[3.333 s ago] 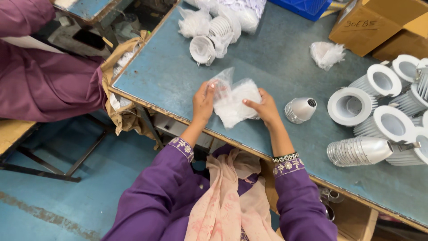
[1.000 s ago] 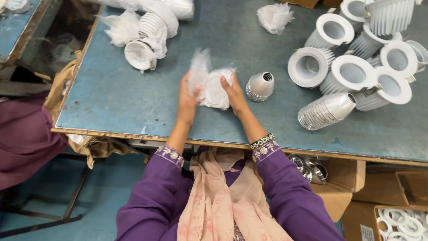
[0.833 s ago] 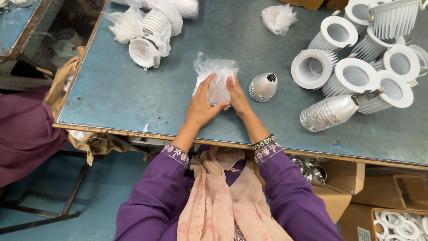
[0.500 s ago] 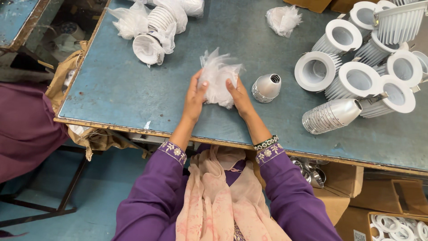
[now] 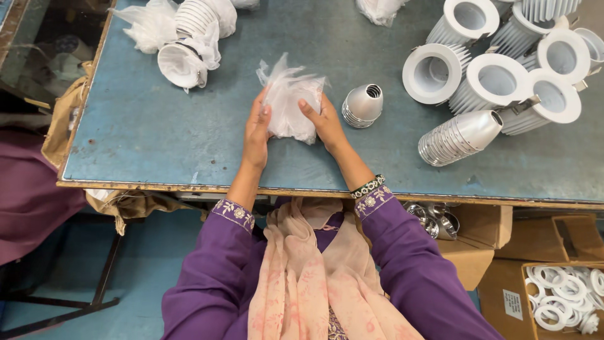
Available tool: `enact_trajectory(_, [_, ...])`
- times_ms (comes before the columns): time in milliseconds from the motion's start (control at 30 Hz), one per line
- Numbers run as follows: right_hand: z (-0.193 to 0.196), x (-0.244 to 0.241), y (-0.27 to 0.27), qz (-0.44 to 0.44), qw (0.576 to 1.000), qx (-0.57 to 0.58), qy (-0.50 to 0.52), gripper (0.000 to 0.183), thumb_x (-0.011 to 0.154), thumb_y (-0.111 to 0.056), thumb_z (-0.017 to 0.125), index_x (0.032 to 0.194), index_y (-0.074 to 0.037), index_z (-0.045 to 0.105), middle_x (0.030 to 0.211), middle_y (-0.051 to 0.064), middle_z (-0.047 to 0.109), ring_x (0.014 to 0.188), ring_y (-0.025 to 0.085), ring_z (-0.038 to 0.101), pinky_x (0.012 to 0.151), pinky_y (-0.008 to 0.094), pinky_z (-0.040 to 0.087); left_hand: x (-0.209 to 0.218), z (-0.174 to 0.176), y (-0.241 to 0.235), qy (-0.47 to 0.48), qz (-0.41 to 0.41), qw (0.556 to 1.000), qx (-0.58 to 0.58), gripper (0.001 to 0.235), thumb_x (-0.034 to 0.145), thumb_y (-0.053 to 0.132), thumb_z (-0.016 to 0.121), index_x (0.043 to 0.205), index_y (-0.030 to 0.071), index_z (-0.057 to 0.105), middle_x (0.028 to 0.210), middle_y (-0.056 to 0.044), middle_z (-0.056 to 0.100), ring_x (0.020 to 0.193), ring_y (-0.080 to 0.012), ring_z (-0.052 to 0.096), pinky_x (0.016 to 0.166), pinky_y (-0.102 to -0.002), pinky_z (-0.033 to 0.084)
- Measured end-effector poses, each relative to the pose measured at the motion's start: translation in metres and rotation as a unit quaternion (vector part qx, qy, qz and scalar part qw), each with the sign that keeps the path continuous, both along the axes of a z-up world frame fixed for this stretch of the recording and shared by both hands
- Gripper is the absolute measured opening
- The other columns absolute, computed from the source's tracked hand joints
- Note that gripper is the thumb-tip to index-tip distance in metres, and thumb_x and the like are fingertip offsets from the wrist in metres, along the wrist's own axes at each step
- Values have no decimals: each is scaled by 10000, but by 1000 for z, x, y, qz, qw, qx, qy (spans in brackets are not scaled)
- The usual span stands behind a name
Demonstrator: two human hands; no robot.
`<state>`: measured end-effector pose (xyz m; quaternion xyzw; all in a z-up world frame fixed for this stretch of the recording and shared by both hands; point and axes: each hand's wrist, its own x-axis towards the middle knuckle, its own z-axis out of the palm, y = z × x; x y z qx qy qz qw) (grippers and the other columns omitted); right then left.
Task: The person assembles light fixture components by hand. They pick up a white plastic housing and a clear plastic reflector, fit the reflector into the housing, and place the assembled unit into a cardboard box. The person repeats this process for several units.
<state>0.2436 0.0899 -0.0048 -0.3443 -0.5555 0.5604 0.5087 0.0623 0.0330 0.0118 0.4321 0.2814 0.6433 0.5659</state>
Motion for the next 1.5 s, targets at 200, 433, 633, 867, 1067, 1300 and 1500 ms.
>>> enact_trajectory(200, [0,1,0,10,1000,9,1,660,966,-449,697,1429,-21,499,1360,92,615,1257,159,575,1076,304,454,4,-3,5,80,-13,995,56,640,1031,242,660,1576,39,392,1596,-142,462,1495,-235,428,1237,-347,335])
enact_trajectory(433, [1,3,-2,21,999,-11,21,572,987,-348,671,1420,-6,521,1344,103,620,1235,171,579,1072,315,452,6,-7,8,85,19,995,40,678,974,176,727,1555,52,402,1577,-168,470,1477,-257,441,1229,-364,363])
enact_trajectory(633, [6,2,-5,12,1000,6,-3,545,985,-320,663,1410,-9,526,1334,98,620,1227,156,575,1063,309,453,7,-3,5,143,35,986,76,816,889,191,836,1550,49,378,1584,-160,444,1506,-251,398,1230,-367,338])
enact_trajectory(867, [6,1,-4,7,1000,14,-8,521,984,-308,688,1380,0,551,1295,102,643,1184,162,600,1026,305,481,9,-8,6,168,33,982,84,802,859,143,840,1524,43,402,1498,-150,529,1411,-251,506,1174,-365,426])
enact_trajectory(1067, [-3,-2,-1,-1,998,51,-30,505,940,-196,745,1367,-4,555,1294,92,656,1185,154,620,1031,305,495,5,-18,12,21,80,997,-5,483,1039,190,614,1481,38,489,1427,-117,602,1321,-190,578,1121,-298,477])
enact_trajectory(1300, [-7,7,8,-19,1000,-9,22,452,869,-12,756,1298,14,615,1175,91,726,1060,172,696,954,317,559,-3,-18,6,-9,165,984,-63,427,958,115,710,1342,-38,607,1242,-128,701,1124,-210,662,982,-324,542])
enact_trajectory(1500, [6,8,7,64,997,-26,16,443,839,-32,824,1251,5,667,1123,39,714,1021,123,669,930,284,551,-55,-10,-95,-122,137,974,-135,421,909,111,702,1305,9,602,1224,-113,689,1053,-239,717,803,-411,642])
